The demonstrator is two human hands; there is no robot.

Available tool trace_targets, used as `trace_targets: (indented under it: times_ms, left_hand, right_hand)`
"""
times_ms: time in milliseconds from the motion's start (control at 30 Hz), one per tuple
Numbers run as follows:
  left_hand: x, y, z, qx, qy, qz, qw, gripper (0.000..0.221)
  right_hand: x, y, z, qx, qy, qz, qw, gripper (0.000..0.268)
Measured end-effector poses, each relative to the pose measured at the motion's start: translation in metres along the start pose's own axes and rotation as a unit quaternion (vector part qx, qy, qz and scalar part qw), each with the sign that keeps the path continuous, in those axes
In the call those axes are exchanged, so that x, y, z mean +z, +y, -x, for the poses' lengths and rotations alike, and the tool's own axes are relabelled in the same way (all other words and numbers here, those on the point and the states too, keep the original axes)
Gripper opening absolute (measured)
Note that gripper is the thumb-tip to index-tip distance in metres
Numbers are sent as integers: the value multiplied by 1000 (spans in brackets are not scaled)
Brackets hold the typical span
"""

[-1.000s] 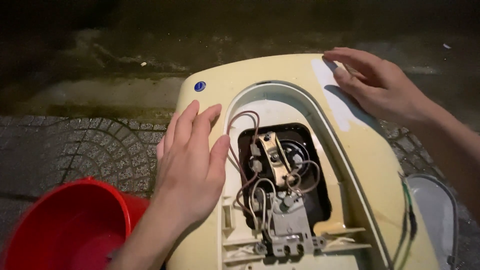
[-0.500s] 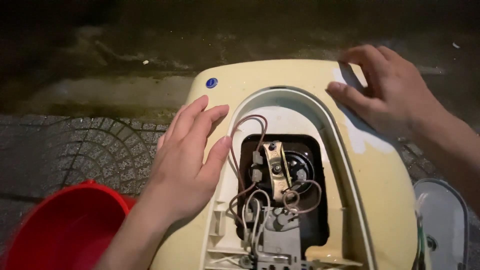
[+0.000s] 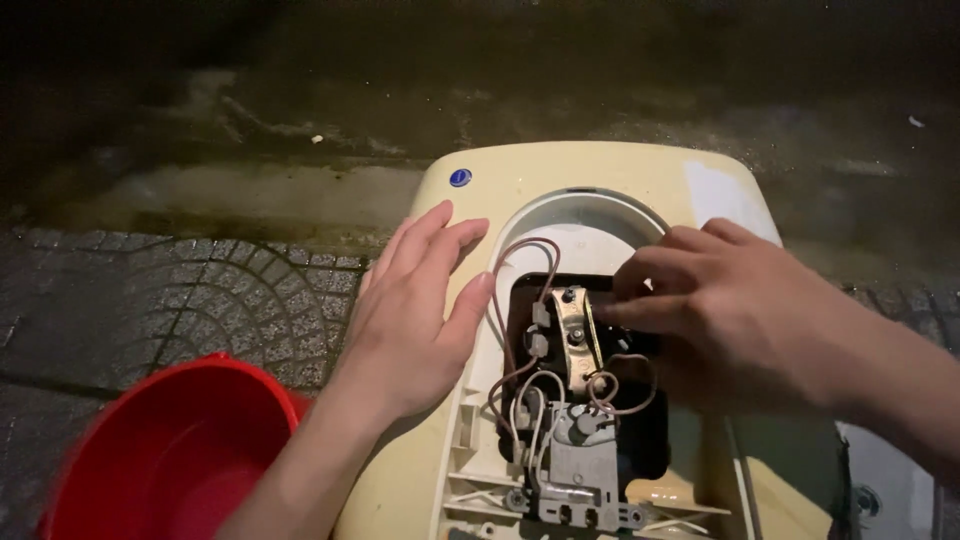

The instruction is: Final assembly and wiring of a water heater unit performed on an outdoor sidewalk.

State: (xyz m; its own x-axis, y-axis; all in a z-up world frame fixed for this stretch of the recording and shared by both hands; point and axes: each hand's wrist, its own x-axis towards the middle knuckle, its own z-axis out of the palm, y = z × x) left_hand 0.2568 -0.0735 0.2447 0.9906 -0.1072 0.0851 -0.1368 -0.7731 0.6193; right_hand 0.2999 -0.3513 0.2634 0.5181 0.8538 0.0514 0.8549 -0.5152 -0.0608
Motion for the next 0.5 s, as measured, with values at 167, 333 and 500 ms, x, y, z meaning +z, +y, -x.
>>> trace_targets:
  times_ms: [167,333,500]
  left_hand:
    - [0,-1,0,-14,-3,-6,1000,52]
    - [-1,0,2,-20,-14,2,1000,52]
    - [-2,7,6,8,-8,-17,1000,48]
  right_hand:
    - [8,-9,2,-27,63,35,997,24]
    - [3,-12,4,-11,27,46,999,35]
    - [8,-11,3,7,31,23,999,43]
